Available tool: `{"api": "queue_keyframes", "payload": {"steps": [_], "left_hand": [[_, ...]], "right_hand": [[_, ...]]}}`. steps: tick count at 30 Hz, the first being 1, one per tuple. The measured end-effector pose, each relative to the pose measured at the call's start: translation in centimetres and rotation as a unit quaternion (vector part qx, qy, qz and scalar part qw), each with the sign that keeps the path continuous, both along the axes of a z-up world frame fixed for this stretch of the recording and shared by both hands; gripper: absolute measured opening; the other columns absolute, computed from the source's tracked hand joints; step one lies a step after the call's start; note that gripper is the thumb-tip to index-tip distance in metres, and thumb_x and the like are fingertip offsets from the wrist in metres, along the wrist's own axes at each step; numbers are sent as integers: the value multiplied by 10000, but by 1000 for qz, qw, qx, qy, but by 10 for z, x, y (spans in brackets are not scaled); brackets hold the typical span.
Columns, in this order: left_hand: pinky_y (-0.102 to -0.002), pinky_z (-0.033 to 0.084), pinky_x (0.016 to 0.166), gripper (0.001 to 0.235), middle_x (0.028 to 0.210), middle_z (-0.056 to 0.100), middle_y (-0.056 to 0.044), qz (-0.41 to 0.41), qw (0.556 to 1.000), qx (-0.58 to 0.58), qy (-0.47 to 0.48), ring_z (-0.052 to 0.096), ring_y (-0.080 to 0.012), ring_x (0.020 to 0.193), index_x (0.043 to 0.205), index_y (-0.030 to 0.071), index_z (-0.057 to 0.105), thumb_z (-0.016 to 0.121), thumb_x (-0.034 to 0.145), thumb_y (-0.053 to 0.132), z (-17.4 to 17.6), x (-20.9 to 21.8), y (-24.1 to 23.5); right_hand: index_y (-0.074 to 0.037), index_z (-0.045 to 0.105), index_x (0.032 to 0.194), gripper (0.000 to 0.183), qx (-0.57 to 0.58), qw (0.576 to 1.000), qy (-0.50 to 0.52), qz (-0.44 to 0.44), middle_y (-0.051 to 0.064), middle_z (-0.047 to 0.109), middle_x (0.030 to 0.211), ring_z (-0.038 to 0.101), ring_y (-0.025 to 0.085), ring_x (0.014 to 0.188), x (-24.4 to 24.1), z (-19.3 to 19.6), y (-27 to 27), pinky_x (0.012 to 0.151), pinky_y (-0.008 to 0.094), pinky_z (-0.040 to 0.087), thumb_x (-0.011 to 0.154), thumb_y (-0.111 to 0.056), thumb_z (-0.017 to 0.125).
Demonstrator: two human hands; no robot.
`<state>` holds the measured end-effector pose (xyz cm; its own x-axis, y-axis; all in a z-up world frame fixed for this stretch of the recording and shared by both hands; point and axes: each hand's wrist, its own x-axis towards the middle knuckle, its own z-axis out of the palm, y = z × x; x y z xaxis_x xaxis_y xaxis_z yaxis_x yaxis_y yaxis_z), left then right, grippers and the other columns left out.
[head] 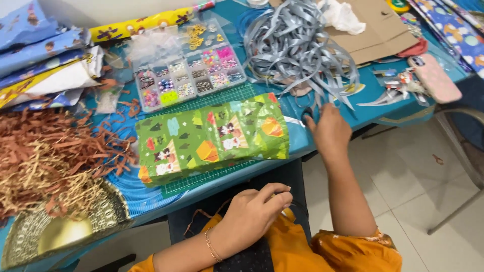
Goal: The person wraps a small cardboard box with green patterned wrapping paper, folds the edges, and secures the seams with clear tape. They use scissors to cut tape and smooth the paper around the box.
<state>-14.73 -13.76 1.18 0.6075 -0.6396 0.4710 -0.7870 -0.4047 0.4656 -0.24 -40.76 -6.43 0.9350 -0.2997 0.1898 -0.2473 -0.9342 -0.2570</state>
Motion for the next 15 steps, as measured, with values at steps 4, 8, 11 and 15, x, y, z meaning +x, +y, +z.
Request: {"api": "queue_keyframes", "payload": {"steps": [4, 8, 11, 15], "left_hand": [[-401, 562, 721, 289, 1151, 671, -153, 7, 995, 12, -94, 599, -281, 676, 1097, 146, 582, 592, 931, -91, -3, 1, 9], [-406, 559, 732, 225, 1132, 677, -133, 36, 991, 8, -126, 613, -276, 658, 1095, 152, 584, 644, 945, -4, -5, 4, 15], [-374, 539, 606, 308, 1165, 665, -114, 37, 998, -27, -38, 624, -253, 623, 1066, 121, 605, 682, 835, -66, -8, 8, 21], [-400, 574, 594, 333, 1130, 723, -53, 68, 985, 15, 156, 766, -241, 833, 1293, 100, 530, 490, 1056, 330, -14, 13, 30]], "right_hand": [[-59, 425, 1524, 717, 30, 995, 96, -14, 204, 524, 1347, 581, 448, 1175, -15, 28, -4, 806, 617, 543, 949, -404, 677], [-16, 310, 1602, 856, -31, 992, 123, 25, 232, 607, 1296, 549, 464, 1175, -39, 31, -18, 810, 603, 536, 923, -343, 716], [-27, 352, 1585, 858, -47, 987, 149, 24, 224, 622, 1276, 562, 469, 1166, -51, 26, -27, 762, 607, 565, 902, -395, 717], [-93, 499, 1491, 692, -63, 982, 178, 29, 175, 696, 1206, 673, 426, 1046, -55, 25, -34, 705, 559, 577, 900, -382, 710]]}}
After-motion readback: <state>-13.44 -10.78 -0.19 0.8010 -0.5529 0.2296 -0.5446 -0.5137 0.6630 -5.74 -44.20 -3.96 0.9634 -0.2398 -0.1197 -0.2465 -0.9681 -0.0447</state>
